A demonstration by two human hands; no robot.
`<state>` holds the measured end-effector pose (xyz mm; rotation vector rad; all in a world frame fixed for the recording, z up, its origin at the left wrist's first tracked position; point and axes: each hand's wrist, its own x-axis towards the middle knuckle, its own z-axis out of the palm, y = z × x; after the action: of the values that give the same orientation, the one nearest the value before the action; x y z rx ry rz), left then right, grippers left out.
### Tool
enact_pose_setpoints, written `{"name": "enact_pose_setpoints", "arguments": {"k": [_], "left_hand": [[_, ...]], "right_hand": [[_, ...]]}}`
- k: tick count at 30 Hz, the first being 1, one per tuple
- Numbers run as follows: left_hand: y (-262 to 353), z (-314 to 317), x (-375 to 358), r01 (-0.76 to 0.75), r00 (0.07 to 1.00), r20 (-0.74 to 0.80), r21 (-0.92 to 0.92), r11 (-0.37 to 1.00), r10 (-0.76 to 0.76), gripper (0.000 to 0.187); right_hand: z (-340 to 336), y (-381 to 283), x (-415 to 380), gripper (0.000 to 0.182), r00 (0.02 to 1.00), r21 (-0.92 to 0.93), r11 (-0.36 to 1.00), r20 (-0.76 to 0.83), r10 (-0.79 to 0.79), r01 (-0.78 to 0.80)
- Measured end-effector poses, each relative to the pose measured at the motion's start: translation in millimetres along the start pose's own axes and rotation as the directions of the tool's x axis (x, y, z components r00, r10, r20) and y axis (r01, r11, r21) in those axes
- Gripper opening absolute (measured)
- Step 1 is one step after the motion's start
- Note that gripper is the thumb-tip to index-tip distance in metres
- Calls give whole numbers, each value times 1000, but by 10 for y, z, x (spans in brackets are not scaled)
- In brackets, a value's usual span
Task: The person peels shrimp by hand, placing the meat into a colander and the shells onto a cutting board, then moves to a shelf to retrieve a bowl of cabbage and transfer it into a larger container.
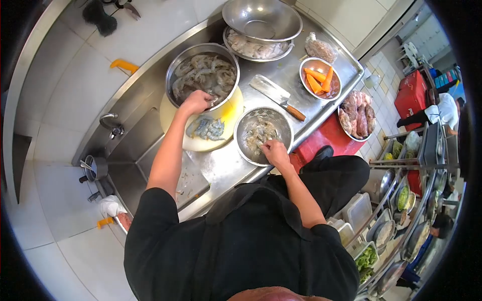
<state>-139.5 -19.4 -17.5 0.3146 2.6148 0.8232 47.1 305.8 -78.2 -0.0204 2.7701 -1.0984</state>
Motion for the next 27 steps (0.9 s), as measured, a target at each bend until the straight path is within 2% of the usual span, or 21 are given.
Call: {"name": "enact_pose_setpoints", "arguments": {"k": [1, 3, 4, 5, 8, 9, 10, 11, 12, 13, 14, 15, 16, 18, 20, 23, 24, 26, 27], "left_hand": [[101, -88, -88, 51, 998, 42, -55, 997, -48, 39], [210, -178, -261, 65, 998, 5, -277, 959, -66, 37], [246, -212, -338, 68, 997, -12, -385, 920, -79, 36], [270, -245, -400, 98, 995, 52, -528, 844, -83, 37], [382, -233, -618, -6, 996, -74, -625, 781, -51, 41], [384, -235, -681, -9, 998, -60, -554, 833, -30, 42], [243, -198, -827, -85, 986, -169, -553, 829, -11, 41], [298, 34, -727, -196, 972, -217, -559, 806, 85, 40], [534, 16, -858, -145, 979, -203, -561, 815, 34, 39], [612, 83, -889, -164, 978, -203, -623, 765, 43, 39], [696, 171, -900, -156, 979, -205, -680, 716, 19, 40], [782, 264, -897, -181, 975, -220, -696, 695, 33, 41], [848, 371, -914, -153, 979, -203, -698, 699, 11, 42], [828, 670, -854, -154, 979, -204, -760, 632, -7, 44], [830, 832, -854, -117, 990, -140, -795, 595, 7, 44], [918, 895, -864, -67, 997, -78, -804, 591, 7, 43], [909, 892, -843, -74, 997, -72, -796, 601, 28, 42], [870, 899, -792, -90, 996, -68, -787, 611, 59, 41], [809, 895, -722, -80, 997, -57, -781, 620, 56, 41]], "right_hand": [[2, 0, -2, 21, 1000, 20, 1000, -4, -3, 3], [2, -11, 8, 22, 1000, 58, 998, -9, -13, 13], [0, -21, 15, 22, 1000, 92, 996, -31, -3, 6], [-2, -36, 21, 22, 999, 126, 992, -53, 9, -2], [8, -93, 49, 22, 986, 201, 979, -163, 17, 16], [15, -114, 62, 23, 977, 218, 976, -213, 24, 24], [104, -183, 151, 23, 991, 342, 939, -135, 15, 32], [64, -98, 123, 24, 989, 446, 895, -125, 73, -10], [5, -217, 104, 26, 994, 503, 862, -51, 99, -60], [-22, -294, 106, 27, 993, 503, 862, -47, 108, -70], [9, -297, 157, 26, 996, 529, 847, -32, 89, -59], [50, -302, 187, 32, 997, 605, 796, -79, 20, 32], [-3, -306, 188, 32, 991, 480, 868, -108, -85, 126], [-129, -351, 114, 30, 992, 379, 923, -123, -18, 64], [-276, -329, 65, 27, 997, 129, 990, -53, -47, 54], [-595, -421, -96, 25, 996, 193, 978, -62, -71, 82], [-707, -461, -131, 24, 964, 195, 969, -249, -98, 149], [-972, -569, -237, 21, 801, 143, 949, -579, -149, 280], [-1232, -626, -348, 21, 727, 143, 937, -672, -143, 317]]}}
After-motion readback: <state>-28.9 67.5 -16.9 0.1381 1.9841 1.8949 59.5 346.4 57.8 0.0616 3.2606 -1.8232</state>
